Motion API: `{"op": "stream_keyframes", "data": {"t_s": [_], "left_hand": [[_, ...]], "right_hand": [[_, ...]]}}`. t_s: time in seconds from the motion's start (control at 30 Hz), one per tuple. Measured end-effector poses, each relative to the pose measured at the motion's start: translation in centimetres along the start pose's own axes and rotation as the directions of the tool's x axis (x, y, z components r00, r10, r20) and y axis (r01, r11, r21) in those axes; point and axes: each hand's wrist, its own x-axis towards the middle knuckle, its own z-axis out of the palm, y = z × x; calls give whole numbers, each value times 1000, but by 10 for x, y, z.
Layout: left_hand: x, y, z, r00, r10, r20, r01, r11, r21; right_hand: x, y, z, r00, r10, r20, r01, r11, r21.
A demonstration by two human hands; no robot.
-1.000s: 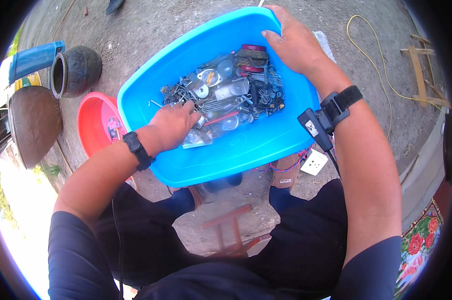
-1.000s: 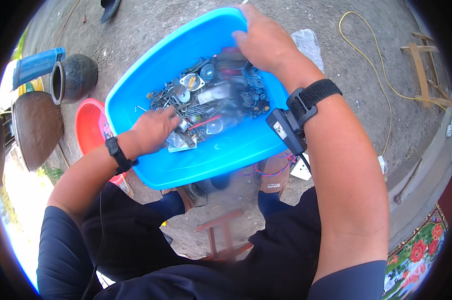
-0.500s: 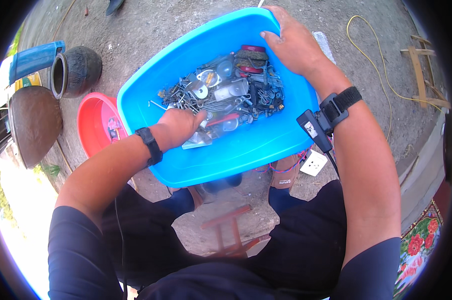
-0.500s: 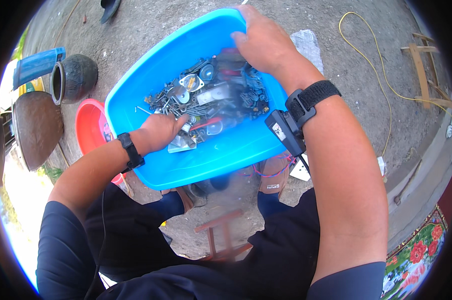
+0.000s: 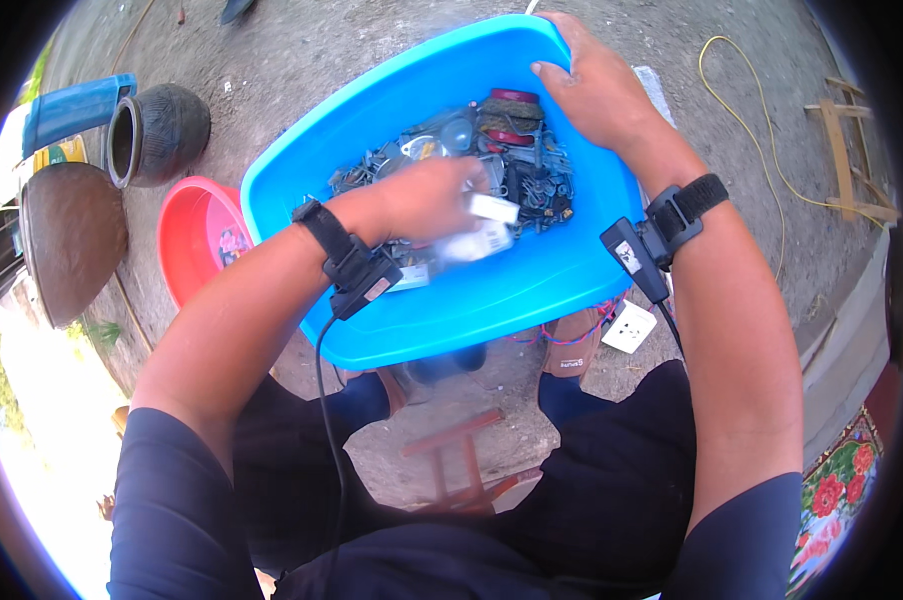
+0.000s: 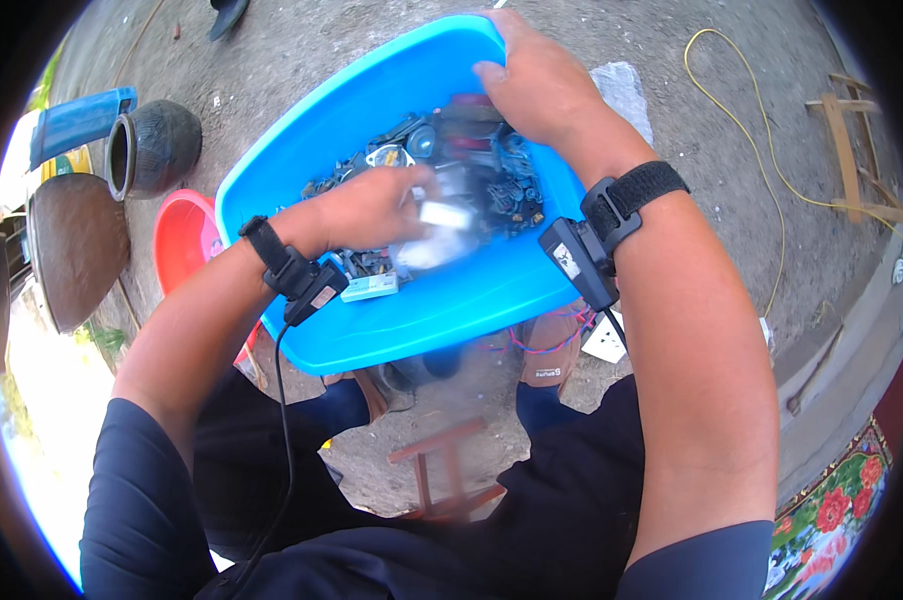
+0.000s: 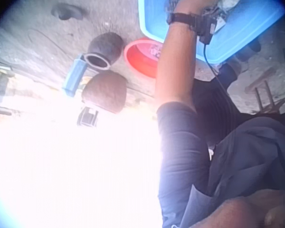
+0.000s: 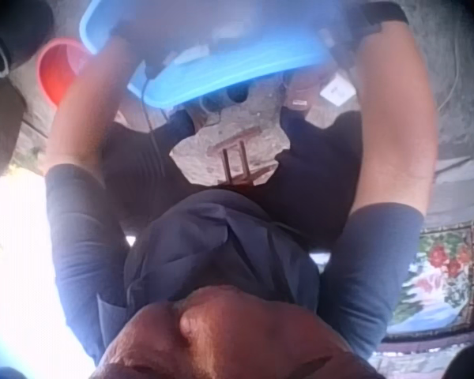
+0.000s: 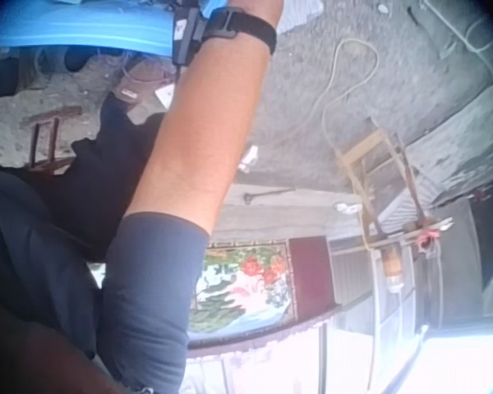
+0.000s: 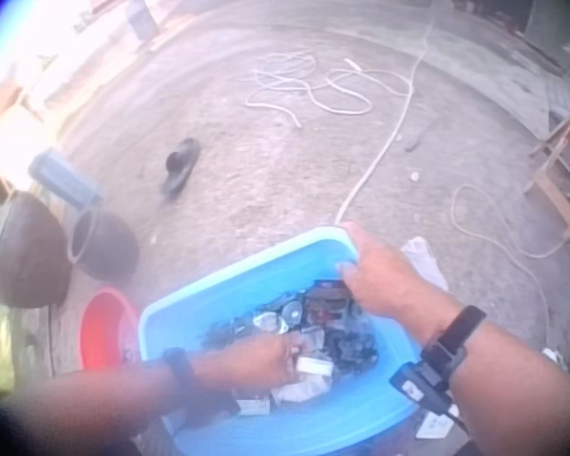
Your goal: The person wires an electronic component with a light, tests the light, and then searches through a bin of metal parts.
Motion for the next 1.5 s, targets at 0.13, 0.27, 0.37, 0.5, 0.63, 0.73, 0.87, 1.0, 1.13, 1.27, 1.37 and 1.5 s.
{"op": "stream_keyframes", "data": {"t_s": [0.13,0.27,0.37,0.5,0.63,0.73,0.87,1.0,1.13,1.27,1.37,1.5], "left_hand": [[-4,23,-29,981,4,-196,-71,940,-333],[-55,15,-73,960,-64,-271,-53,913,-404],[-116,4,-97,938,-132,-322,2,927,-374],[-181,-55,-90,827,-211,-520,157,977,-147],[-188,-105,-45,730,-75,-679,297,930,217],[-164,-120,-6,660,-164,-733,309,949,65],[-149,-120,10,596,-216,-774,297,954,-38],[-146,-121,12,594,-258,-762,266,957,-117],[-147,-128,17,572,-243,-783,252,961,-115],[-144,-122,14,584,-262,-768,267,956,-123],[-147,-119,12,595,-291,-750,284,948,-142],[-147,-122,14,588,-275,-761,278,952,-129]], "right_hand": [[10,29,11,984,-156,-92,154,988,-24],[10,28,15,987,-135,-83,131,990,-53],[6,34,13,987,-130,-99,124,990,-67],[9,31,14,988,-129,-86,123,989,-76],[9,22,12,990,-111,-86,97,983,-154],[9,22,11,975,-198,-97,174,961,-216],[9,24,5,970,-227,-81,190,928,-320],[12,-10,-2,910,-412,-38,298,716,-631],[-2,-94,40,856,-426,291,516,718,-467],[-11,-119,95,770,-567,291,614,537,-579],[-19,-133,120,622,-732,278,720,396,-570],[-33,-134,146,662,-297,688,704,561,-435]]}}
